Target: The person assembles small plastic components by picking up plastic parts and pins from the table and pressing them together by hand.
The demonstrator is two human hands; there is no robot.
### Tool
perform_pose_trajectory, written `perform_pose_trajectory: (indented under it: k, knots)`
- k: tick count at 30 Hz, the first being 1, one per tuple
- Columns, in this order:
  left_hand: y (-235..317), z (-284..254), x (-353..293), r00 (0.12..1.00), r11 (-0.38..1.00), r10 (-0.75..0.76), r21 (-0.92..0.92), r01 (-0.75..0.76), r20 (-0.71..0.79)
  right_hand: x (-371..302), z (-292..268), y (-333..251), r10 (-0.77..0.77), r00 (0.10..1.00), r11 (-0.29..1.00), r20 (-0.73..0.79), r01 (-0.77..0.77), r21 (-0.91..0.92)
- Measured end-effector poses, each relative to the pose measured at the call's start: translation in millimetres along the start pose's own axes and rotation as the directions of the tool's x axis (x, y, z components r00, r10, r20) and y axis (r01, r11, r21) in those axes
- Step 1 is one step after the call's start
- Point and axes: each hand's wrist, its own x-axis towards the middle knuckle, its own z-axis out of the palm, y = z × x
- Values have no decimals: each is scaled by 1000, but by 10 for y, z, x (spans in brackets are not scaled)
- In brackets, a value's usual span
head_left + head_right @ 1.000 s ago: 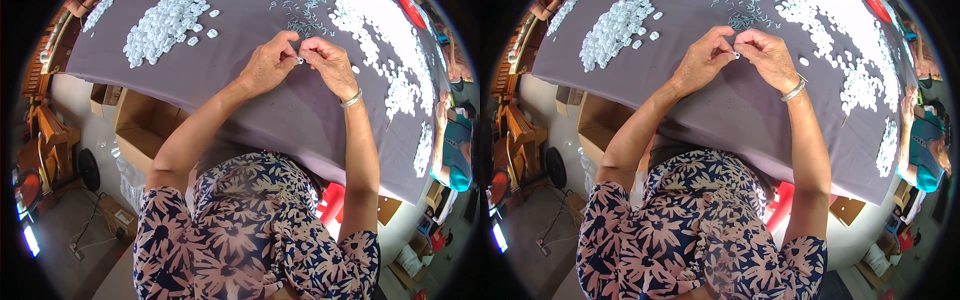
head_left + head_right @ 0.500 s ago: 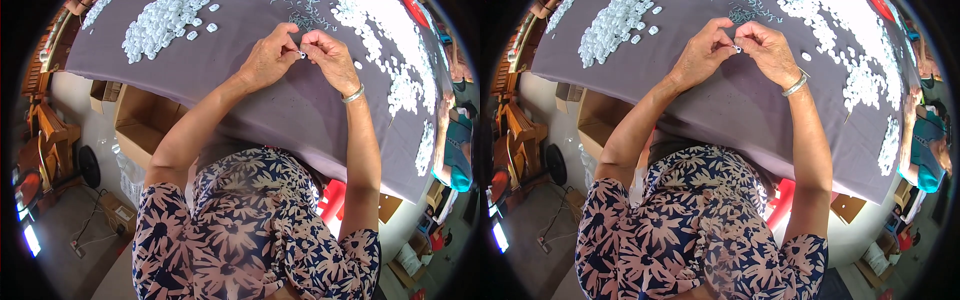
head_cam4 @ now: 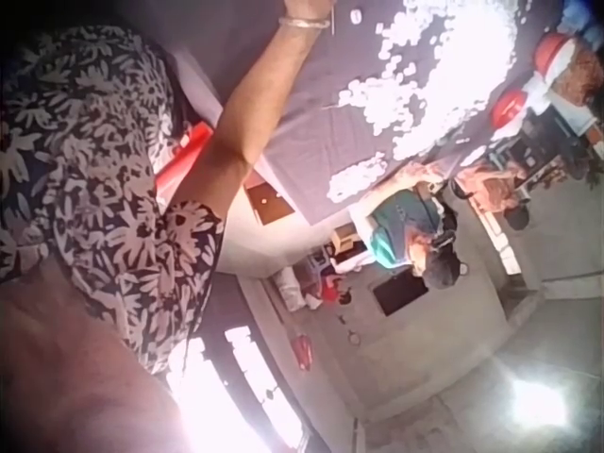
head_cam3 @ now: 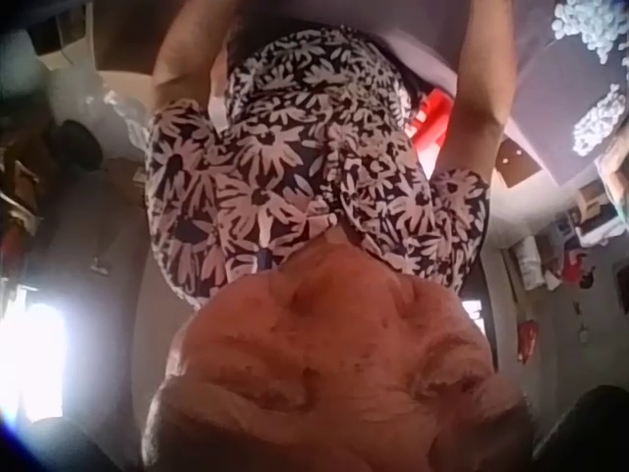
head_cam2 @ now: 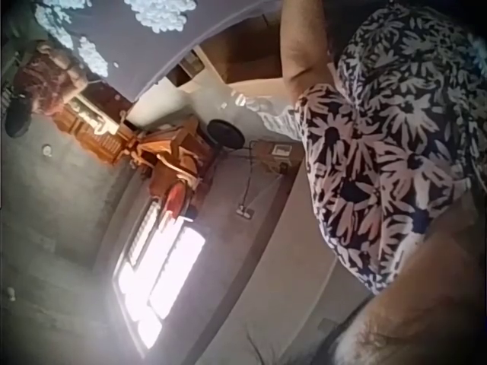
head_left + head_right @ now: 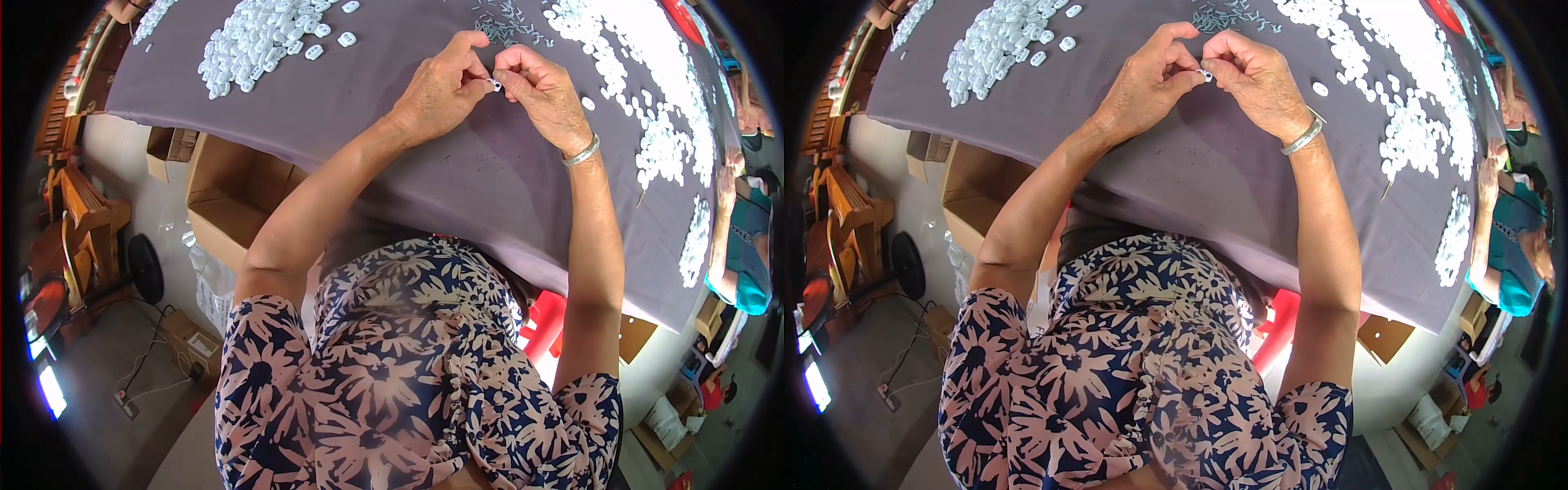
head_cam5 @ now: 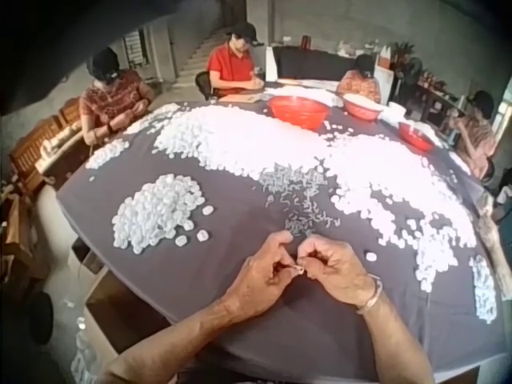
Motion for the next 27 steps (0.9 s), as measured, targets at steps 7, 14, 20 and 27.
perform_pose_trajectory:
  k: [7, 14, 20, 27]
  knots:
    - [12, 23, -29, 998, 999, -40, 36, 42, -42, 14, 56, -18, -110, 994, 963, -28, 99, -249]
    - [-21, 59, -3, 995, 997, -3, 72, 10, -100, 22, 121, -1, -183, 977, 952, -111, 148, -268]
    - [-3, 56, -4, 994, 996, -26, 87, 36, -109, 16, 149, -11, -194, 973, 937, -127, 145, -316]
    - [-4, 7, 6, 998, 998, -43, 41, 44, -47, 9, 102, -8, -89, 990, 976, -113, 63, -210]
